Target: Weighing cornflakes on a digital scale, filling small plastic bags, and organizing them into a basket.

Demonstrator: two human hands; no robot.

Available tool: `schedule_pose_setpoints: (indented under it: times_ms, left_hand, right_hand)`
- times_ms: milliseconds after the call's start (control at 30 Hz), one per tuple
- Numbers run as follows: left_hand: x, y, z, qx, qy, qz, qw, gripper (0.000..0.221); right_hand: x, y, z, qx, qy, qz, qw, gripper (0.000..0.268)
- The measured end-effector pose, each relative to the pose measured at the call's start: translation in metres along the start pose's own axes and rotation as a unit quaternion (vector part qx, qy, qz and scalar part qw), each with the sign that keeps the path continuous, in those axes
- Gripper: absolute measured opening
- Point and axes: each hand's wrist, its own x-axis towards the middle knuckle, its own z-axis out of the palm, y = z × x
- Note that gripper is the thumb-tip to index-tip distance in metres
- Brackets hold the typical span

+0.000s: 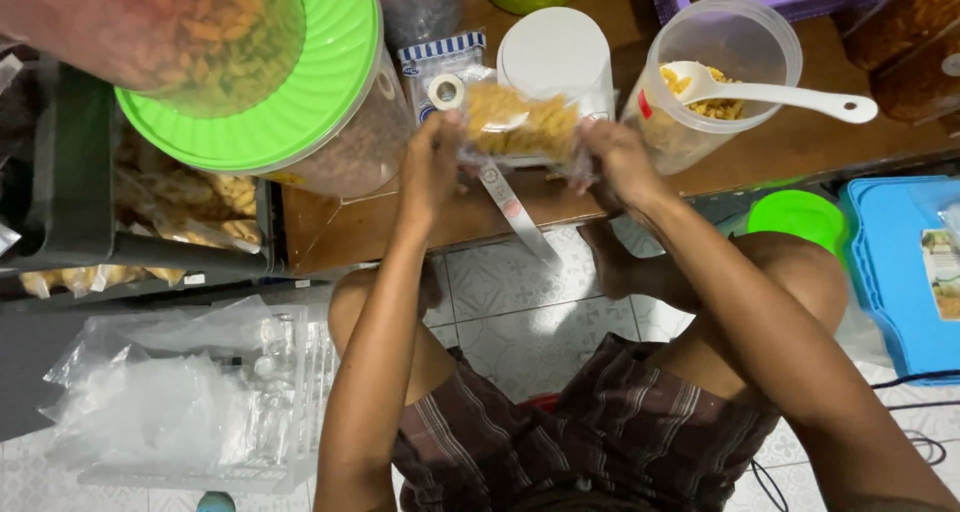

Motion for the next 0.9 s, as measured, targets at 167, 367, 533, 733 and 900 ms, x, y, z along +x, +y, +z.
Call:
schedule_pose_setpoints:
  times_ms: [167,367,533,733,900]
  left_hand:
    - [0.005,0.004,-0.027,-0.015,0.061,0.003,0.998,0.046]
    - [0.004,-0.003,-0.032,-0.034,0.017,0.002,0.999,0.048]
    - [0.003,-0.006,-0.029,-0.041,-0.050,-0.014,0.998,0.041]
    - [-0.021,0.028,-0.021,-0.167,-0.171,-0.157,0.958,0.055]
    - [-0.022,0.035,-0.024,-0.226,-0.116,-0.083,0.964,0.075]
  right_hand:
    - [-0.009,-0.019,0.005,-0.083,-0.059,-0.003,0.995,0.034]
    - [-0.017,-0.034,0.010,-0.077,-0.022,0.015,0.997,0.024]
    - [-0.002,-0.003,0.007,-0.066,0.036,-0.009,0.997,0.034]
    - [-0.014,-0.018,0.024,0.085,0.055,0.067,0.993,0.031]
    - [-0.023,-0.024,0.025,0.053,0.023,0.111,0.992,0.022]
